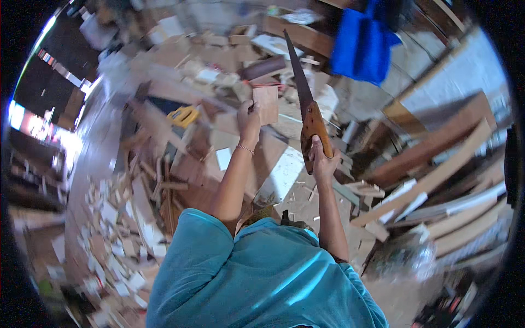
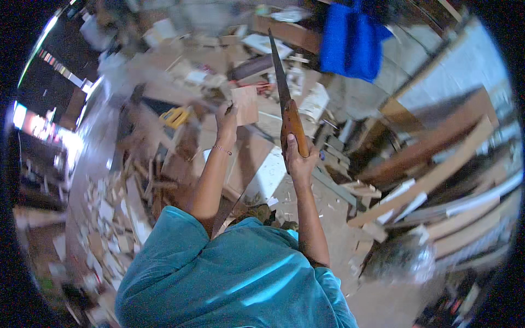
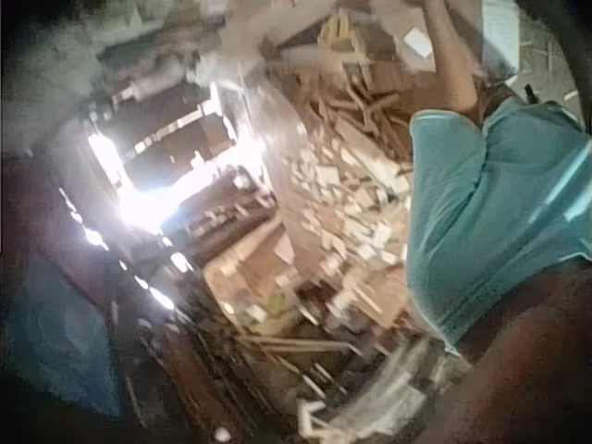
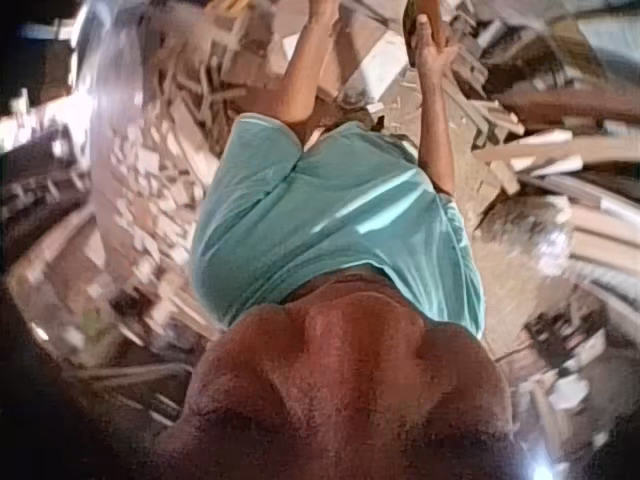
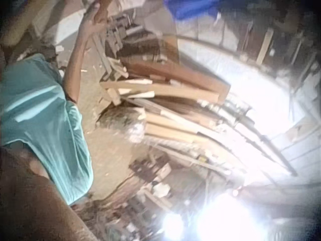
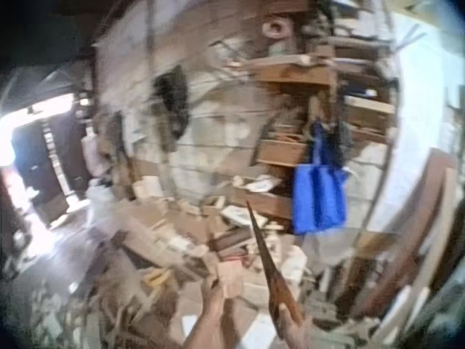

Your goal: Manually sawing a piece of wood into smaller blocks using a hand saw.

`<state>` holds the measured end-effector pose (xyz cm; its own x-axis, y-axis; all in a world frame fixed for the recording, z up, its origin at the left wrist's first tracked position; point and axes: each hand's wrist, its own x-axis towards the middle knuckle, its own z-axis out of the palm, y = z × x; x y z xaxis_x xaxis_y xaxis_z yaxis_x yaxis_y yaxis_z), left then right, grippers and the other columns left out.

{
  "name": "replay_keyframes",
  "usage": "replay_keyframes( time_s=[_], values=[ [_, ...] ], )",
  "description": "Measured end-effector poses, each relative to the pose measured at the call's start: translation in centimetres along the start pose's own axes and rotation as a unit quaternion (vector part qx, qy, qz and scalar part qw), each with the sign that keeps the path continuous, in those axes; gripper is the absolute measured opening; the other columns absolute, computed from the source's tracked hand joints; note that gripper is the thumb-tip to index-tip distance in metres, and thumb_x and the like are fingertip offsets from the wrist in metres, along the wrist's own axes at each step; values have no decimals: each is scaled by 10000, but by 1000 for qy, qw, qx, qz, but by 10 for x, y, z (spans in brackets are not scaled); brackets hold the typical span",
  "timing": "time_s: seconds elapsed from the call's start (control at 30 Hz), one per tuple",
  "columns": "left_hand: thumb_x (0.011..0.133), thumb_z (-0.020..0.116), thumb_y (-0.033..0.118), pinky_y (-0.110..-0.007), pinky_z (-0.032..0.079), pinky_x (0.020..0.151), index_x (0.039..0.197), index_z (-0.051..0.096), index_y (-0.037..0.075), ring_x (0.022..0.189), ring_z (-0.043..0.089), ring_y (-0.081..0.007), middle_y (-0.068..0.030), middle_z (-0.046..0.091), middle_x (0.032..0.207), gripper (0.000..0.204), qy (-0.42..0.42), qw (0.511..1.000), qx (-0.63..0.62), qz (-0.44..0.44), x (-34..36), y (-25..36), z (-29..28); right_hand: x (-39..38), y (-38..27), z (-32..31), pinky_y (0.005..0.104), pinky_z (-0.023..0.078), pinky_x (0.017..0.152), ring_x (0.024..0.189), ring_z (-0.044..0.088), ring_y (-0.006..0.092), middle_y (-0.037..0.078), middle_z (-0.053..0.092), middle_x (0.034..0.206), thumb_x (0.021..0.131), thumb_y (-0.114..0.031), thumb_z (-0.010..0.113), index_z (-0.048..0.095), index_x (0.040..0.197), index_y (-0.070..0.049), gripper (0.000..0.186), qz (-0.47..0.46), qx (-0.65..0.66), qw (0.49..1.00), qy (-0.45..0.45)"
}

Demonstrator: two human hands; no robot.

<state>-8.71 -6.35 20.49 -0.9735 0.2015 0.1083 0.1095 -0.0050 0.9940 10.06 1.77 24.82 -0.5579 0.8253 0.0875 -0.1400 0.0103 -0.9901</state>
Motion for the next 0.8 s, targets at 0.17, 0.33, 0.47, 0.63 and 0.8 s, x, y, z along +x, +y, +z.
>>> replay_keyframes(
  time_s=[0.17, 0.33, 0.47, 0.63, 0.8],
  values=[
    [763, 586, 68, -254, 375, 604, 771, 560, -6, 636, 431, -98, -14, 526, 710, 79, 157, 986, 0, 58, -51, 17, -100, -33, -4, 52, 224, 312, 394, 400, 394, 68, -3, 425, 471, 805, -258, 586, 489, 642, -38, 291, 7, 22, 986, -165],
    [777, 579, 96, -202, 342, 555, 747, 555, 24, 616, 392, -41, 53, 468, 681, 82, 268, 963, -31, 20, -134, 30, -166, -80, 15, 73, 214, 313, 394, 402, 396, 64, -12, 422, 479, 829, -170, 550, 482, 680, -34, 213, -2, 60, 938, -340],
    [787, 569, 103, -169, 317, 533, 739, 550, 44, 603, 383, -9, 73, 457, 666, 78, 344, 934, -88, 27, -214, 27, -201, -137, 19, 71, 210, 308, 394, 411, 385, 52, -26, 406, 478, 826, -164, 556, 487, 683, -50, 195, 88, 82, 882, -456],
    [797, 568, 110, -169, 323, 531, 777, 568, 26, 606, 397, -13, 67, 470, 672, 87, 434, 901, 8, 13, -303, 29, -237, -198, 48, 70, 251, 366, 476, 527, 441, 89, -5, 479, 577, 781, -228, 609, 532, 708, -33, 222, 81, 85, 827, -550],
    [808, 557, 106, -199, 385, 555, 837, 584, 3, 611, 479, -55, 21, 549, 707, 110, 496, 858, -126, 33, -380, 37, -282, -271, 27, 84, 266, 356, 457, 503, 437, 96, 6, 462, 545, 773, -252, 610, 505, 646, -38, 270, 68, 62, 779, -620]
  ],
)
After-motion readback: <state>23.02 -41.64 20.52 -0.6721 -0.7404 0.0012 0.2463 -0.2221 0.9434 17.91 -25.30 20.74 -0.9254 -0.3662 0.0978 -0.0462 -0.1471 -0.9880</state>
